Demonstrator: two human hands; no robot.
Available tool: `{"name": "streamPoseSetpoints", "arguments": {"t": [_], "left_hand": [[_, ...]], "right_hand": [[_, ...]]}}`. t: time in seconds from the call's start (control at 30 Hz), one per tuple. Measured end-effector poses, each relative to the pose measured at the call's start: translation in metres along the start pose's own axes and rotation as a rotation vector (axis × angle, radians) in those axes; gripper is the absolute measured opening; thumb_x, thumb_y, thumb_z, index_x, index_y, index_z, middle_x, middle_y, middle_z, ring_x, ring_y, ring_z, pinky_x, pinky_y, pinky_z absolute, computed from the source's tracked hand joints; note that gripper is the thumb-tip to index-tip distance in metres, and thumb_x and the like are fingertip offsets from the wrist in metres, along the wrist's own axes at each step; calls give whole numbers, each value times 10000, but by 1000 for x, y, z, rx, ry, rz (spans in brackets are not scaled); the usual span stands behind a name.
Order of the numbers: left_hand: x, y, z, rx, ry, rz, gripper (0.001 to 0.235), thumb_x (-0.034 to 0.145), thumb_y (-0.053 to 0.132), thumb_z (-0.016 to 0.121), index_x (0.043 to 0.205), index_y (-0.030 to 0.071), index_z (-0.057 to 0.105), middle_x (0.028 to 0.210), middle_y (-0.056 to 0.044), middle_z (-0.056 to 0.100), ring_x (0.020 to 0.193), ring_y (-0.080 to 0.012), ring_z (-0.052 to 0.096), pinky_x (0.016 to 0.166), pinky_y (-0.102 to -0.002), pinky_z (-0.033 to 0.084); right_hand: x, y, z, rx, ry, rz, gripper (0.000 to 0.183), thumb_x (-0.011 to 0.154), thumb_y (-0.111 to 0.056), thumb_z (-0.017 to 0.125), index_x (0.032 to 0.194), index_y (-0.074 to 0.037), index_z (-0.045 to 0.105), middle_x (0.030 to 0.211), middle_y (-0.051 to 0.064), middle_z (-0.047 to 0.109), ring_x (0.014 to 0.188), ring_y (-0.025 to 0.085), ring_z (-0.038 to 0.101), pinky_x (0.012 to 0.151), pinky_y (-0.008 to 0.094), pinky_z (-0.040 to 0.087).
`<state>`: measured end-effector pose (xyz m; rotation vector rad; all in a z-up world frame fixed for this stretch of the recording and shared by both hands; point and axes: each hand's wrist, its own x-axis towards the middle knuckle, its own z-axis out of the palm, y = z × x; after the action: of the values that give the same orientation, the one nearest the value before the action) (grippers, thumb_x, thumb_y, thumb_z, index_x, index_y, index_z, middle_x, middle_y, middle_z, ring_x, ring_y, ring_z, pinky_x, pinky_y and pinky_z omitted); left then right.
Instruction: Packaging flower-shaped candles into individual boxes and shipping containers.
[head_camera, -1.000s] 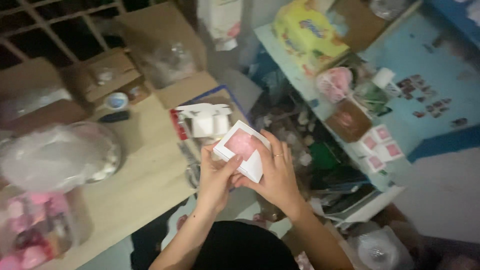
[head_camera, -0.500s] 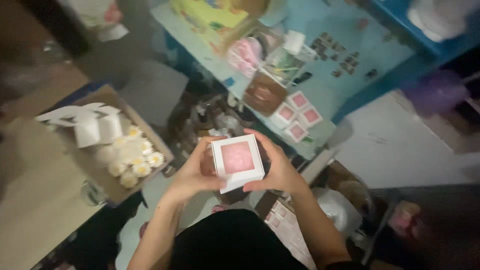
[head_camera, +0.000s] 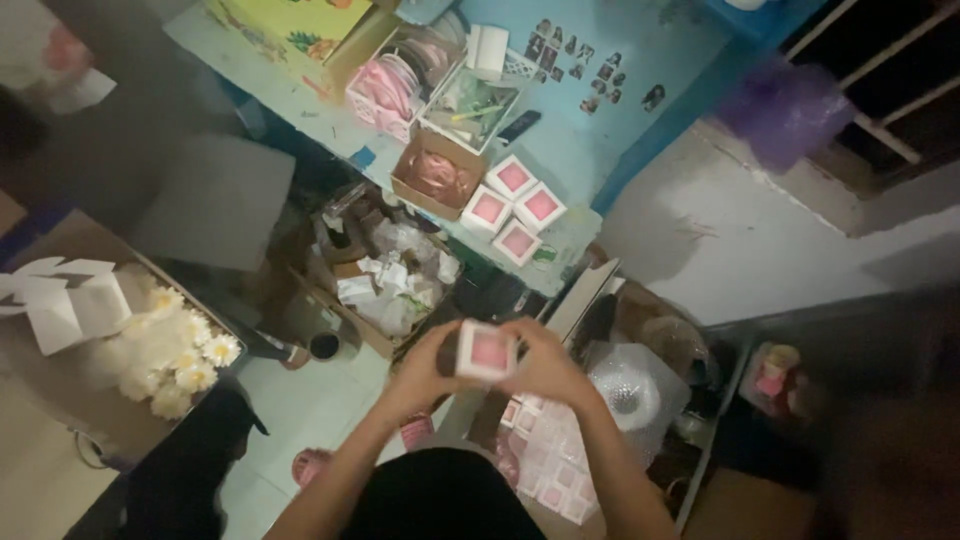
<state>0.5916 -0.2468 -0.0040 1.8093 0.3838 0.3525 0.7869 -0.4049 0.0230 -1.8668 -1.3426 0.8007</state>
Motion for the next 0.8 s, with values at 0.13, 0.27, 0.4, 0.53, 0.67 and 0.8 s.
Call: {"name": "streamPoseSetpoints", "arguments": {"t": [0.13,0.27,0.4,0.53,0.67,0.8], "left_hand": [[5,10,1,15,214,-142,900,702,148,876,1457,10,407,1429,-169,481,1059,-251,675,906,-384,520],[-33,-20,-40,-2,491,-269,591,752,17,750,1325,97,632,1241,-95,681,896,-182,711,811,-310,622],[-90,-35,-106,136,786,-429,519,778,-57,690,1276,74,634,1170,-58,691,872,-156,677,758,-310,592],[-159,-103,-152,13,1086,-506,477,833,-62,677,1300,15,618,1081,-87,686,892,-199,654,782,-319,520],[-171,-127,-153,-227,1297,-457,423,861,-61,660,1277,-4,618,1074,-88,668,938,-186,647,808,-301,520],[-148,-100,-141,-113,1369,-288,278,910,0,665,1187,5,650,1071,-73,711,948,-156,666,815,-308,541]], "right_hand": [[65,91,-17,-194,297,178,907,572,-283,959,1337,-37,539,1322,191,557,1232,361,554,1028,456,449],[124,139,-22,-340,524,23,941,580,-264,924,1398,-17,530,1298,242,566,1221,433,533,1047,499,442],[149,175,-10,-555,523,121,812,585,-287,908,1306,-77,600,1288,166,628,1261,400,528,1054,554,393],[150,187,1,-546,545,236,696,643,-328,886,1247,-98,628,1286,137,648,1256,357,548,1085,543,403],[145,208,1,-718,619,-52,756,606,-348,920,1246,-65,634,1332,192,629,1264,415,521,1057,581,370],[150,192,2,-898,604,-121,634,744,-333,851,1273,-45,655,1233,192,673,1178,385,618,1056,516,453]]}}
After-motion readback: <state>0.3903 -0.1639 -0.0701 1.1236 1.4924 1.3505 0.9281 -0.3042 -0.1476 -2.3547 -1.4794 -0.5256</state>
